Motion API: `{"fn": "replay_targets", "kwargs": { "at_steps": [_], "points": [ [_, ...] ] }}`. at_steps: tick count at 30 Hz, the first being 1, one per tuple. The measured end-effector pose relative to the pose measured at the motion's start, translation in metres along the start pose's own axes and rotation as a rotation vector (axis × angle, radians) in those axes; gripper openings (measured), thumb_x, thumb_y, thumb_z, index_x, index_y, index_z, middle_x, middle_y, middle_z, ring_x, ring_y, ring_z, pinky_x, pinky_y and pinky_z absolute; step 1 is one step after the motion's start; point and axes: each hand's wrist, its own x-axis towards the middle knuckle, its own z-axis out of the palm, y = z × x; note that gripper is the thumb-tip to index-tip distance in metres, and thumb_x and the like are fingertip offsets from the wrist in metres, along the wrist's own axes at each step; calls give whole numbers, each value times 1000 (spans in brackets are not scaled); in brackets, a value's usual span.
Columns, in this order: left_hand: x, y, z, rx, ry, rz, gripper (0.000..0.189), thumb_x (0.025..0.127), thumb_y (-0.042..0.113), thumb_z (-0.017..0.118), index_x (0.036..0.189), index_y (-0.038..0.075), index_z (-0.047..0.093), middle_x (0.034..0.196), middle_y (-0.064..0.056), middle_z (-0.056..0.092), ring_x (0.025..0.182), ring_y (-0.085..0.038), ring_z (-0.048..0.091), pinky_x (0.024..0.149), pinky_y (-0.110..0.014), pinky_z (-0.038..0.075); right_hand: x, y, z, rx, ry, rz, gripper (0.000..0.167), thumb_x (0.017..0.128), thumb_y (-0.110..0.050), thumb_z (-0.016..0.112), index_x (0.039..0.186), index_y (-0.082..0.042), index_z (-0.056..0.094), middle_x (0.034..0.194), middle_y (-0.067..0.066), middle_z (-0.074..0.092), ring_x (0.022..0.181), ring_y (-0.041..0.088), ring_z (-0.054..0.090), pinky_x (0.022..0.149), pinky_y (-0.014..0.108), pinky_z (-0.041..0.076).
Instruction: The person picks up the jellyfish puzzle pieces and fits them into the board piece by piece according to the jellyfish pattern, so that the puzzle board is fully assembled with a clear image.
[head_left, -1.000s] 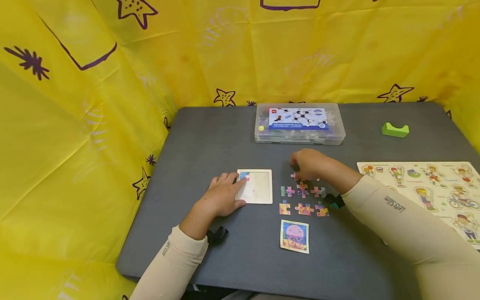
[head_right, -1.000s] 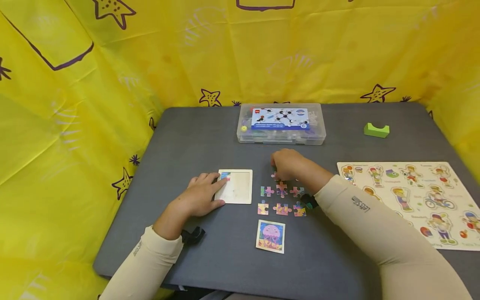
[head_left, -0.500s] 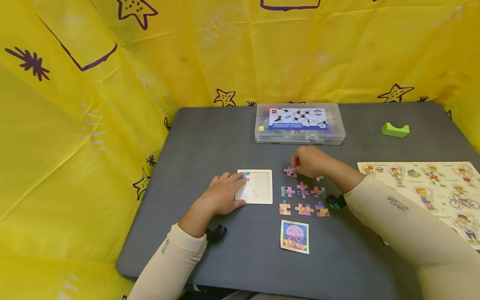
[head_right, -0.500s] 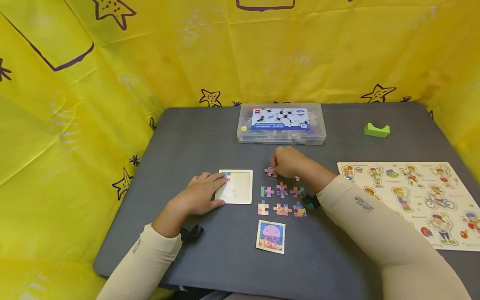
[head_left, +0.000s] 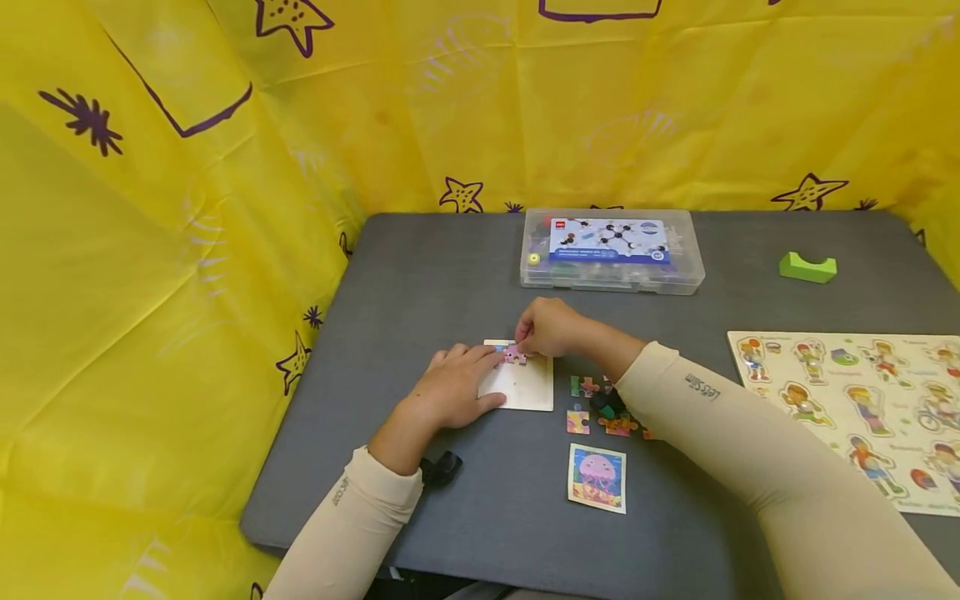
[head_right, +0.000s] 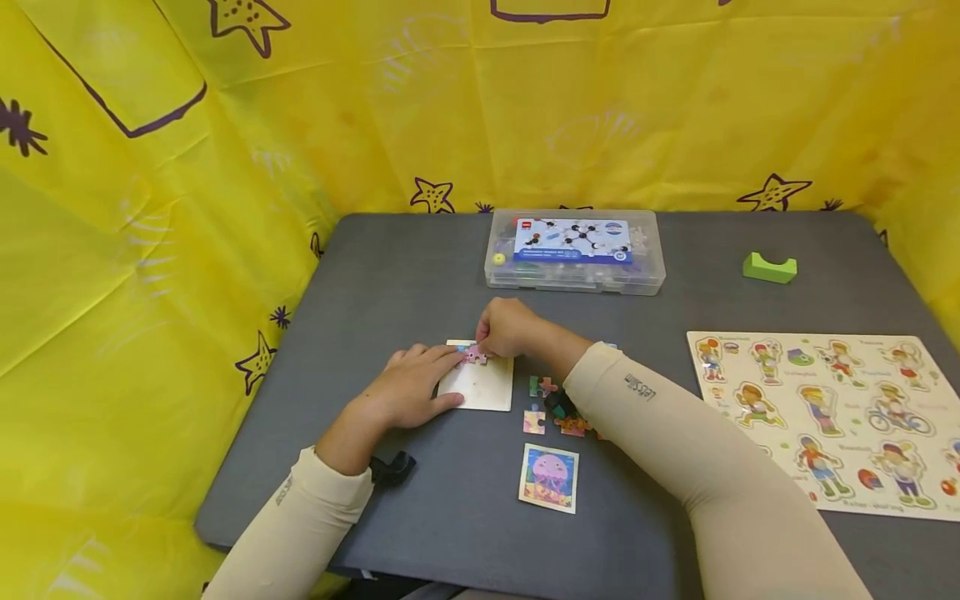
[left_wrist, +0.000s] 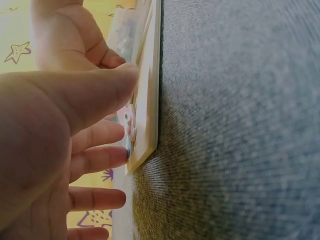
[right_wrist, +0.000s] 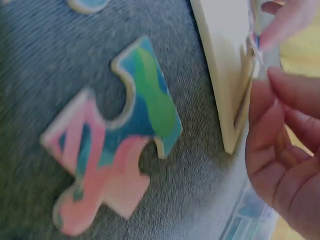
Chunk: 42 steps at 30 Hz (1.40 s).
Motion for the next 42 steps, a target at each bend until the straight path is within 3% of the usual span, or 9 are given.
{"fn": "replay_targets", "kwargs": {
  "at_steps": [7, 12, 17, 22, 25, 29, 34, 42],
  "points": [
    [6, 5, -2, 53, -27, -25, 64, 99, 55, 58, 155, 26, 46, 157, -1, 45, 136, -27, 44, 106, -48, 37, 3, -2, 4, -98, 20, 18, 6, 87, -18, 79, 81, -15, 79, 76, -3, 71, 71, 15, 61, 61, 25, 47],
    [7, 8, -3, 71, -32, -38, 63, 99, 54, 58, 154, 25, 48, 157, -1, 46, 134, -27, 44, 104, -48, 37, 0, -1, 4, -152, 71, 25, 8, 85, -21, 81, 85, -15, 75, 80, -1, 68, 78, 19, 61, 70, 33, 49],
    [10, 11, -3, 97, -17, -30, 62, 99, 52, 60, 152, 22, 50, 155, -1, 47, 135, -27, 44, 105, -48, 37, -19, 16, -15, -180, 117, 11, 13, 88, -21, 78, 96, -12, 75, 87, 4, 70, 85, 25, 64, 79, 43, 51],
    [12, 11, -2, 86, -4, -26, 61, 97, 49, 64, 149, 19, 52, 152, -4, 48, 137, -28, 42, 108, -49, 35, -50, 43, -42, -240, 40, 58, 26, 90, -20, 77, 113, -10, 72, 102, 10, 70, 94, 29, 65, 85, 49, 52],
    [12, 11, -2, 66, 9, -30, 62, 96, 49, 65, 148, 18, 53, 152, -6, 46, 137, -29, 40, 109, -48, 35, -69, 61, -53, -268, -16, 99, 32, 88, -17, 78, 118, -7, 70, 102, 12, 70, 89, 28, 67, 86, 50, 52],
    [13, 14, -1, 61, 20, -7, 62, 96, 49, 66, 148, 18, 53, 153, -7, 45, 138, -29, 40, 111, -48, 35, -90, 84, -58, -300, -18, 114, 34, 84, -17, 82, 112, -2, 69, 97, 13, 70, 85, 28, 65, 85, 50, 51],
    [11, 20, -2, 39, -7, 74, 61, 97, 44, 65, 150, 17, 51, 155, -6, 46, 140, -29, 42, 115, -49, 35, -101, 101, -55, -305, 16, 108, 29, 82, -21, 84, 97, -2, 68, 88, 9, 66, 83, 27, 59, 81, 49, 50],
    [13, 25, 0, 10, -48, 91, 61, 99, 38, 64, 154, 16, 47, 160, -4, 42, 146, -27, 39, 119, -47, 34, -95, 96, -52, -132, 96, 103, 10, 87, -12, 78, 85, -8, 69, 77, 4, 64, 73, 21, 57, 69, 37, 48]
  ]
}}
